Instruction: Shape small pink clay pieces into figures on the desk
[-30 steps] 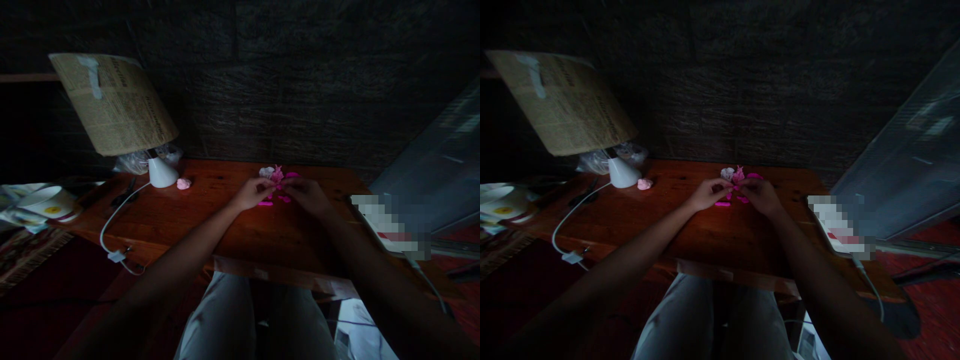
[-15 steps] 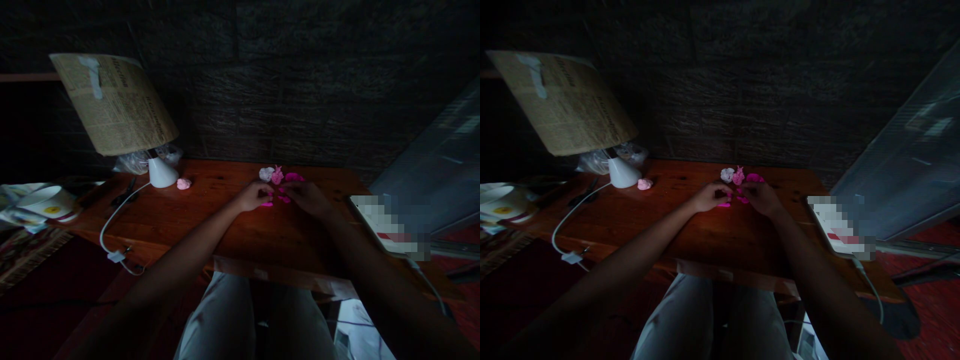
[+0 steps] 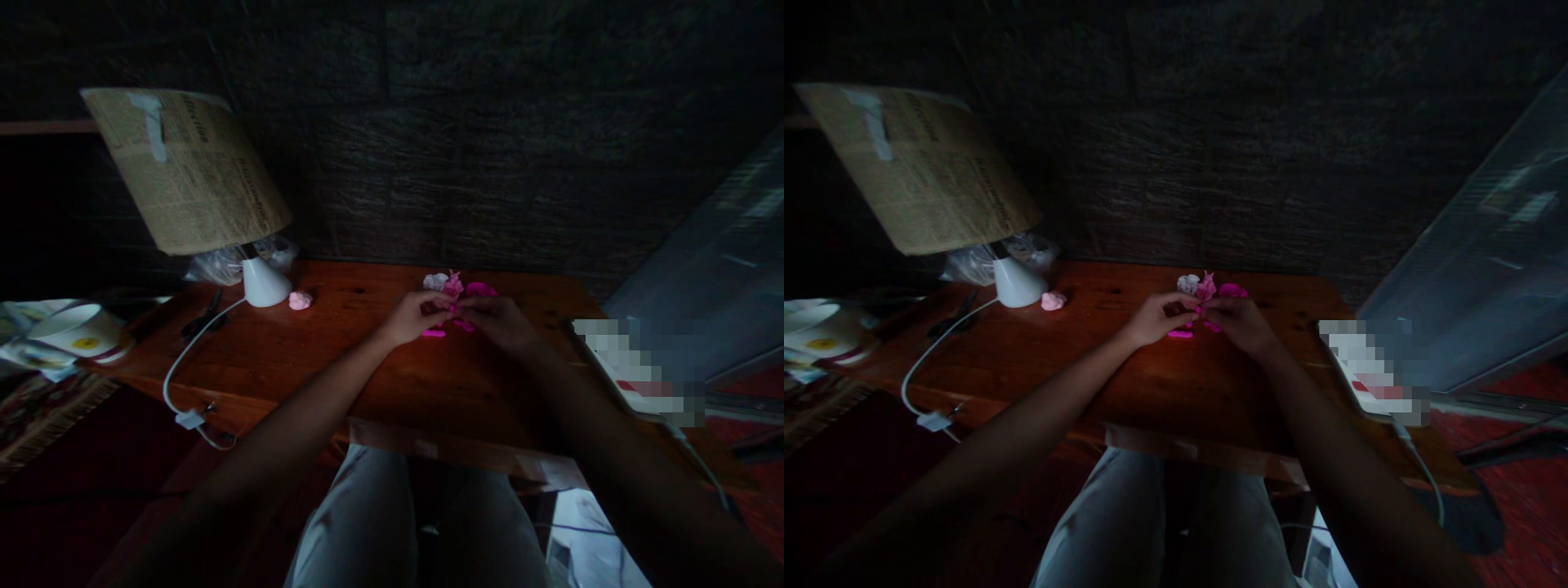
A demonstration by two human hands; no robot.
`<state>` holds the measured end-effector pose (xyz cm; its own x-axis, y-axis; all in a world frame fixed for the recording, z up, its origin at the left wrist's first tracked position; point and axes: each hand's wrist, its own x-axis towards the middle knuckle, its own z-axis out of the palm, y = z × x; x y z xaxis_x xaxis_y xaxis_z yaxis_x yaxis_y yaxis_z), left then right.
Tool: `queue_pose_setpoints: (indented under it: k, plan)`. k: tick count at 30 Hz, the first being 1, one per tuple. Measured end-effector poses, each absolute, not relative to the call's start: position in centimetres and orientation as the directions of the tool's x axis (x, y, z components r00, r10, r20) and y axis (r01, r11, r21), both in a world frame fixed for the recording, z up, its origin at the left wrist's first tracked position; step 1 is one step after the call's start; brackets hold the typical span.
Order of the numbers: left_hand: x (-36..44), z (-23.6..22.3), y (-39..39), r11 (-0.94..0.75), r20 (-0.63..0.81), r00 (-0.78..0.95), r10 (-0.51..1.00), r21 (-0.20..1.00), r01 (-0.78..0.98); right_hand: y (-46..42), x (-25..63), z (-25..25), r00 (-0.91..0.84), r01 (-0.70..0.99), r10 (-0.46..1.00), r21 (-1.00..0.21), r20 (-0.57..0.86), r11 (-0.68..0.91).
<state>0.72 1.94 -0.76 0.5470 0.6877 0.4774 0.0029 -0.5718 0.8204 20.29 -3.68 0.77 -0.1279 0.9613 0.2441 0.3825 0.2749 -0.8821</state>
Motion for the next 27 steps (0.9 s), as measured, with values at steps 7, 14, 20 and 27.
queue_pose_setpoints:
  k: [7,14,20,27]
  plan:
    - [0.7,-0.5,1.8,-0.592,0.491,0.515,0.703,0.805,0.04,-3.5,20.3,0.3,-0.091,0.324,0.97,-0.914,0.227,0.245]
    - [0.8,-0.8,1.9,-0.592,0.513,0.447,0.733,0.805,0.047,-3.8,19.4,0.6,-0.02,0.286,0.977,-0.935,0.214,0.211]
    - [0.6,-0.1,1.3,-0.665,0.563,0.467,0.681,0.743,0.073,-4.0,18.9,0.7,-0.014,0.102,0.99,-0.985,0.139,0.139]
    - [-0.2,0.2,2.0,-0.572,0.426,0.558,0.712,0.813,0.11,-3.7,19.5,0.9,0.058,-0.121,0.996,-0.99,0.062,0.068]
